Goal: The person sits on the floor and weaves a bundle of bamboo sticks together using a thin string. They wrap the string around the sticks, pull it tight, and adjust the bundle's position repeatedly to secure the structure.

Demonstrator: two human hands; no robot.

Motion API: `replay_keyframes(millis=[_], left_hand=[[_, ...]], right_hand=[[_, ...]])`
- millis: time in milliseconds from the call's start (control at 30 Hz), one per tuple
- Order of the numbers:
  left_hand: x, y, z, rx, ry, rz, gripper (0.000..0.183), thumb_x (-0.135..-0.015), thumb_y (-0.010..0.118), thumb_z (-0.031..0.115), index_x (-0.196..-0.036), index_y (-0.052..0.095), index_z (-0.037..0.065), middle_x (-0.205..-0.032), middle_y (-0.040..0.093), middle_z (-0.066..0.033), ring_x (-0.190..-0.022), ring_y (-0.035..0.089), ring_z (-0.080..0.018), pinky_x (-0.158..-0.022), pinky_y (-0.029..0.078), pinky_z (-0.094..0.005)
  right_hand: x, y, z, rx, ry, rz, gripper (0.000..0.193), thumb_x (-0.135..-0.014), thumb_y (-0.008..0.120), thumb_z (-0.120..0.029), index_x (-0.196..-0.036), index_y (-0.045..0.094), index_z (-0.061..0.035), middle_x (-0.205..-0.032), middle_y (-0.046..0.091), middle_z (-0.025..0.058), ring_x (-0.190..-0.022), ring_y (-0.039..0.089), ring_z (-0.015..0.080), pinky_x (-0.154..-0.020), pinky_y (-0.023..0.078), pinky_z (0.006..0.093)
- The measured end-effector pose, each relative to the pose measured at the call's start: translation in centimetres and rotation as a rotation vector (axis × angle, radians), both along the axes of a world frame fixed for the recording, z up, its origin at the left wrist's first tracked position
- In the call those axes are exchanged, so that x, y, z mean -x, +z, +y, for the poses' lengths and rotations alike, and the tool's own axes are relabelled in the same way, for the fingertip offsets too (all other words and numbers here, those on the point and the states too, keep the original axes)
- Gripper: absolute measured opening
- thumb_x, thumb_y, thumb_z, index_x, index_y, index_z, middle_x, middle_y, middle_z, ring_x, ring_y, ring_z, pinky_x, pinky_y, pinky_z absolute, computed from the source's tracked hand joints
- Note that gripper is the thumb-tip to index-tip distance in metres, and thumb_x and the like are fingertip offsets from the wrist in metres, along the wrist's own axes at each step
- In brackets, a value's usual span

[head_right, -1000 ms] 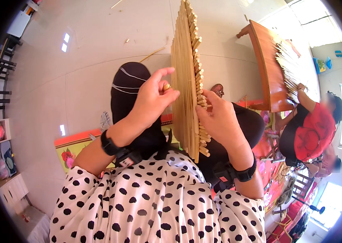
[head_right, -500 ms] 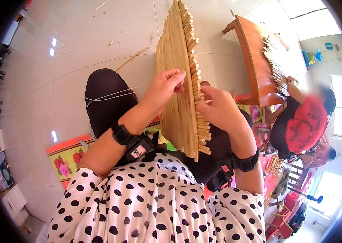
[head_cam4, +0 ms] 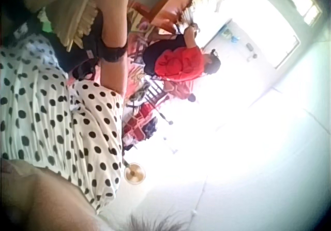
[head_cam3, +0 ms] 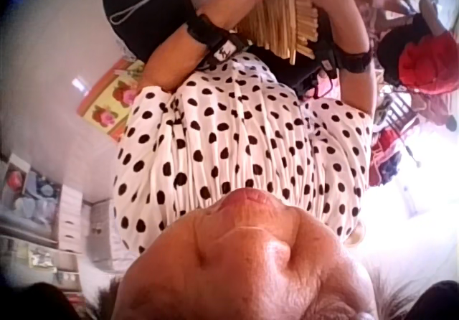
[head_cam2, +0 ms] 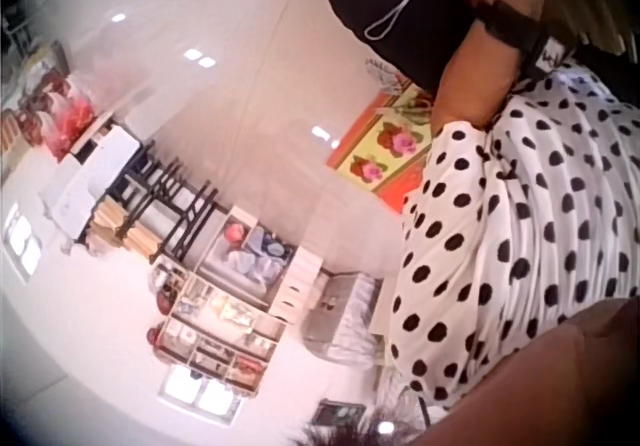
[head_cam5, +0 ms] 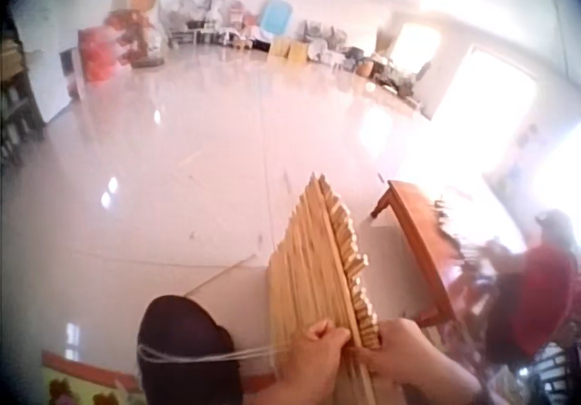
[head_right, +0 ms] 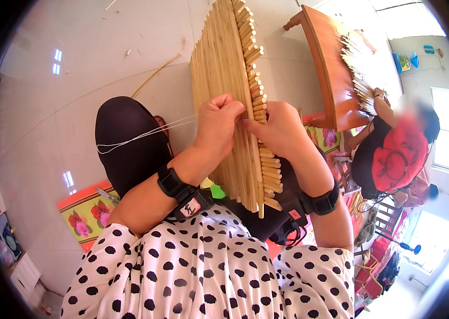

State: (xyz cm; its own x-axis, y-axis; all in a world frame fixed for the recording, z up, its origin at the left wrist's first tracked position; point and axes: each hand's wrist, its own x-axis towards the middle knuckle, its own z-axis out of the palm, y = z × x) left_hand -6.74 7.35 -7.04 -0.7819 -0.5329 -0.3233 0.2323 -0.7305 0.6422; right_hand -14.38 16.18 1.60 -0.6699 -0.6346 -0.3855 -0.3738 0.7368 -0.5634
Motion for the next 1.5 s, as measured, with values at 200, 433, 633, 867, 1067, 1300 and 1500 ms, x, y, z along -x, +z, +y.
replay_keyframes(millis=[200,433,633,867,1067,1300,1500], left_hand=[[-0.9,-0.3,-0.6,-0.047,-0.086,-0.003,0.033,-0.077,0.056,-0.006,-0.057,0.035,0.011,-0.058,0.038,0.0038,-0.057,0.036,-0.0076,-0.053,0.030,-0.0254],[-0.7,-0.1,-1.1,0.075,-0.179,0.022,0.034,-0.084,0.064,0.007,-0.059,0.041,0.011,-0.059,0.040,0.0050,-0.058,0.036,-0.0060,-0.053,0.029,-0.0240],[-1.2,1.9,-2.7,0.441,-0.330,0.026,0.031,-0.090,0.067,0.026,-0.072,0.055,0.004,-0.062,0.044,0.0049,-0.058,0.038,-0.0049,-0.051,0.031,-0.0249],[-4.7,6.1,-5.4,0.926,-0.339,-0.077,0.019,-0.096,0.054,0.014,-0.108,0.054,0.000,-0.072,0.048,0.0019,-0.067,0.045,-0.0064,-0.062,0.039,-0.0231],[-9.4,5.8,-6.4,0.978,-0.205,-0.117,0.024,-0.096,0.046,0.003,-0.120,0.041,-0.002,-0.073,0.052,-0.0034,-0.068,0.053,-0.0111,-0.067,0.047,-0.0254],[-11.3,4.5,-5.5,1.083,-0.326,-0.121,0.003,-0.091,0.059,0.001,-0.091,0.056,-0.002,-0.075,0.057,-0.0041,-0.070,0.060,-0.0121,-0.066,0.050,-0.0256],[-10.1,3.6,-4.3,1.336,-0.242,-0.034,0.007,-0.082,0.066,-0.002,-0.087,0.062,0.000,-0.077,0.055,-0.0095,-0.063,0.059,-0.0246,-0.057,0.046,-0.0316]], right_hand=[[-0.5,-0.8,0.5,0.075,-0.081,-0.067,0.029,-0.076,0.073,-0.021,-0.088,0.067,0.0040,-0.068,0.065,0.0126,-0.061,0.061,0.0179,-0.061,0.049,0.0343],[-0.2,-1.9,1.5,0.099,-0.128,-0.072,0.029,-0.076,0.074,-0.022,-0.079,0.065,0.0057,-0.056,0.057,0.0089,-0.052,0.051,0.0128,-0.051,0.043,0.0334],[-1.1,-1.0,2.7,0.327,-0.335,-0.151,0.023,-0.081,0.074,-0.017,-0.086,0.067,0.0044,-0.064,0.062,0.0037,-0.058,0.053,0.0078,-0.053,0.044,0.0284],[-3.9,-1.1,3.6,0.496,-0.347,0.047,0.019,-0.083,0.071,-0.013,-0.094,0.068,0.0027,-0.070,0.067,0.0044,-0.061,0.057,0.0065,-0.057,0.048,0.0269],[-9.1,-4.4,3.4,0.432,-0.399,0.131,0.017,-0.087,0.069,-0.008,-0.100,0.067,0.0028,-0.075,0.064,-0.0022,-0.065,0.051,0.0024,-0.058,0.045,0.0214],[-10.4,-4.3,3.6,0.481,-0.446,0.101,0.017,-0.083,0.071,-0.006,-0.098,0.068,0.0017,-0.069,0.067,0.0042,-0.059,0.054,0.0034,-0.055,0.045,0.0223],[-10.0,-4.5,4.8,0.415,-0.390,0.089,0.019,-0.086,0.069,-0.003,-0.103,0.065,0.0041,-0.086,0.067,0.0010,-0.072,0.056,0.0033,-0.063,0.046,0.0200]])
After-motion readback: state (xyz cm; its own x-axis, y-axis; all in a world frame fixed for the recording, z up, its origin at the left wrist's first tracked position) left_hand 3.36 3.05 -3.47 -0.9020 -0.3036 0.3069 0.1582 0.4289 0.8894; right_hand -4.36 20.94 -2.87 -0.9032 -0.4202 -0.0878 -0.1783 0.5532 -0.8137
